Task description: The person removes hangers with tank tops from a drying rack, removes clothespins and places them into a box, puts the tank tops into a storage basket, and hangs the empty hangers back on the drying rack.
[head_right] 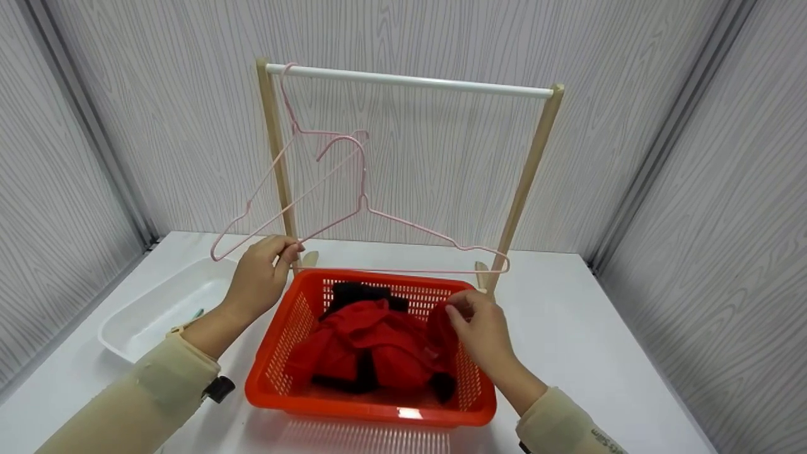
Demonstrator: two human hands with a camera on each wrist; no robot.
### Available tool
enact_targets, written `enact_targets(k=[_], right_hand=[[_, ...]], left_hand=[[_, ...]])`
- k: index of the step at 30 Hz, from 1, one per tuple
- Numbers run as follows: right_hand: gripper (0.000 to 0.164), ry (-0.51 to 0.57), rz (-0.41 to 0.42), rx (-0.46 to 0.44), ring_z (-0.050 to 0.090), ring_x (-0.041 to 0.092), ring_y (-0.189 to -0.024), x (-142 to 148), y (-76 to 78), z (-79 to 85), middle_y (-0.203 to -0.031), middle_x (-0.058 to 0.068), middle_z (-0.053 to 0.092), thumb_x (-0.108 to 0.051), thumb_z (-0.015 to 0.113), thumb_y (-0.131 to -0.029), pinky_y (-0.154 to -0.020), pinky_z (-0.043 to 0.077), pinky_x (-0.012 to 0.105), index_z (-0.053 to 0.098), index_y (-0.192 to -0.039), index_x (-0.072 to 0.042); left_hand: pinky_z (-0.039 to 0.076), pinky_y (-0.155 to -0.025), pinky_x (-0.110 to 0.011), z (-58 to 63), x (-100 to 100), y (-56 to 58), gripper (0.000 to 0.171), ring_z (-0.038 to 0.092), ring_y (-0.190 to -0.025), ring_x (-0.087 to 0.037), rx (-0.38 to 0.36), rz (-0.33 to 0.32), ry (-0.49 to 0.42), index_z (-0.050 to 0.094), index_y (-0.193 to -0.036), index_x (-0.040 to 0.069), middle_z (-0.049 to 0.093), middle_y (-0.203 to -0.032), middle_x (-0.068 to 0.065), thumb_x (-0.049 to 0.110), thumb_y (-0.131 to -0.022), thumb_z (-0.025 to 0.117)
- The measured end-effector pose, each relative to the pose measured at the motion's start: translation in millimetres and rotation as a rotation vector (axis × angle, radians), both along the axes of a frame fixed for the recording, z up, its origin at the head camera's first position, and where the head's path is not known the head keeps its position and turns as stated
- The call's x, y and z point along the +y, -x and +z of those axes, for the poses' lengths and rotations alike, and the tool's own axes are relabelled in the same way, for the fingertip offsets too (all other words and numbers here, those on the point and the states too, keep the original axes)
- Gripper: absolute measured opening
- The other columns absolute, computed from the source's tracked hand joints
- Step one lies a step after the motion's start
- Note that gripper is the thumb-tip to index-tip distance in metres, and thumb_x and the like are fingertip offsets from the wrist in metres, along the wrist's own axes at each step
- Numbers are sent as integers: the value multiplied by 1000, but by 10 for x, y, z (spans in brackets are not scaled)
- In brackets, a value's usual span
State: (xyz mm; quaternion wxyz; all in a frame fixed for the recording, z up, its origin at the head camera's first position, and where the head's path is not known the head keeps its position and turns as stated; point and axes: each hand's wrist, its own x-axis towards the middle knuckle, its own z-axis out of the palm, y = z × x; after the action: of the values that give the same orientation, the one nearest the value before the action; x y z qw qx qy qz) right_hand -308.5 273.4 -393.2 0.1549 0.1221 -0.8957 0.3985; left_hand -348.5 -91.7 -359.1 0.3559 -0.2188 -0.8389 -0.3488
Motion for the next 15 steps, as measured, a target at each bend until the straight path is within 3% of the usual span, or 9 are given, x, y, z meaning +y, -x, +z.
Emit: enact_targets(k=[6,15], right_hand=[[14,-112,66,-88,67,19,-90,-87,-21,-105,-99,1,71,-8,72,-92,-84,58,40,71,-105,-12],[16,-187,119,-123,68,18,-88,-127,-33,-155,-96,-1,71,-8,76,-89,-85,58,44,72,-103,-13]], left_hand=[[46,-72,-42,-26,13,-18,12,60,-77,-22,-12,6,8,68,-93,4,63,-80,-5,10,-100,60],[47,-74,-41,45,34,-21,13,60,-77,-21,-14,-3,21,69,-95,5,63,-80,-5,10,-101,59]])
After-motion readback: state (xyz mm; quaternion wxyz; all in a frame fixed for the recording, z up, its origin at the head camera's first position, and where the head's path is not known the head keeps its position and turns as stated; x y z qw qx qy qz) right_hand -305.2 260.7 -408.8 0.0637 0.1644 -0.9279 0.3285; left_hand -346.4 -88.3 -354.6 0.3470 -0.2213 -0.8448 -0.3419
